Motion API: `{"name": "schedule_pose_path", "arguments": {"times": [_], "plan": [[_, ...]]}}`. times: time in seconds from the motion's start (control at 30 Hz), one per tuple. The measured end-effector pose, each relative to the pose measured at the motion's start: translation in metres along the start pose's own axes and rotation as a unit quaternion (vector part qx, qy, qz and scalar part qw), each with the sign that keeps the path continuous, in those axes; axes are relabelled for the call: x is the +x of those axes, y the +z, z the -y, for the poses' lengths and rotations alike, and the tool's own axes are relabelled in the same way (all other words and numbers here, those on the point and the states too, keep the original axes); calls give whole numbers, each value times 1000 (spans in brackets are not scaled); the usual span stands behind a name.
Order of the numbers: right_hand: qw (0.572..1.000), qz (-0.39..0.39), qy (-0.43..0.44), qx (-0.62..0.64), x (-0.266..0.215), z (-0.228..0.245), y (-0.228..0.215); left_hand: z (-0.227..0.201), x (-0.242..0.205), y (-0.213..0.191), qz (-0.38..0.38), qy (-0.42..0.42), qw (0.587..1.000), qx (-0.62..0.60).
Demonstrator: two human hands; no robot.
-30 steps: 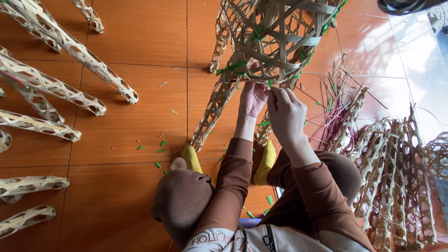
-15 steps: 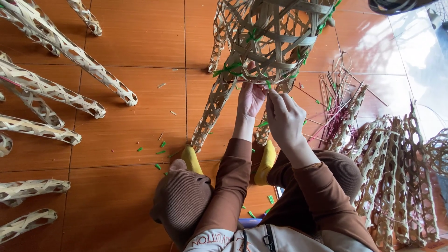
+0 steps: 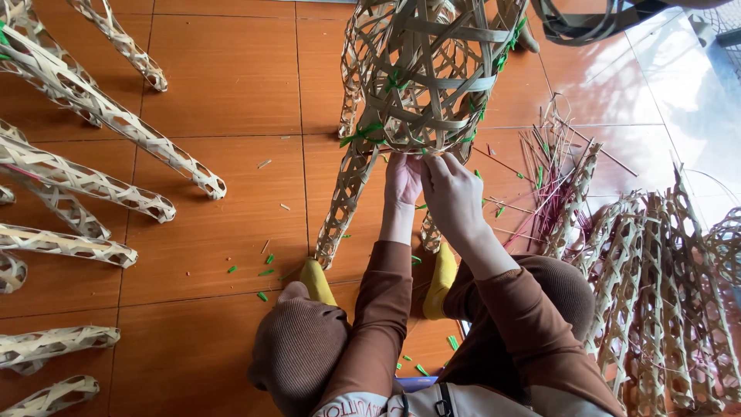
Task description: Assembling and securing a woven bamboo giraffe frame using green plastic strips and scissors.
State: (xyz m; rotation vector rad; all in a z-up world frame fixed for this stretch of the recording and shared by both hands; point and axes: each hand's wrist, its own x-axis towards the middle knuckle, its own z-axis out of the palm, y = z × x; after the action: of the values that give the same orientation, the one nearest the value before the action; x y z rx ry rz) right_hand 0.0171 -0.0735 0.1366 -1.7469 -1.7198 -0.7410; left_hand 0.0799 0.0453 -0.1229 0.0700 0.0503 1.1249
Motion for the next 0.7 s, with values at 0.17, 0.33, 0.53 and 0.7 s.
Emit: {"name": "schedule_pose_path", "arguments": {"times": [0.17, 0.33, 0.53, 0.7], "plan": [[999, 32, 12, 22, 5, 4, -1, -5, -5, 15, -32, 20, 999, 13], [992, 29, 58, 106, -5, 8, 1, -20, -5, 18, -75, 31, 993, 83], [683, -18, 443, 581, -52, -3, 39, -59, -42, 64, -124, 87, 949, 277], [482, 0, 520, 705, -44, -19, 67, -76, -60, 90, -105, 128, 838, 519]]}}
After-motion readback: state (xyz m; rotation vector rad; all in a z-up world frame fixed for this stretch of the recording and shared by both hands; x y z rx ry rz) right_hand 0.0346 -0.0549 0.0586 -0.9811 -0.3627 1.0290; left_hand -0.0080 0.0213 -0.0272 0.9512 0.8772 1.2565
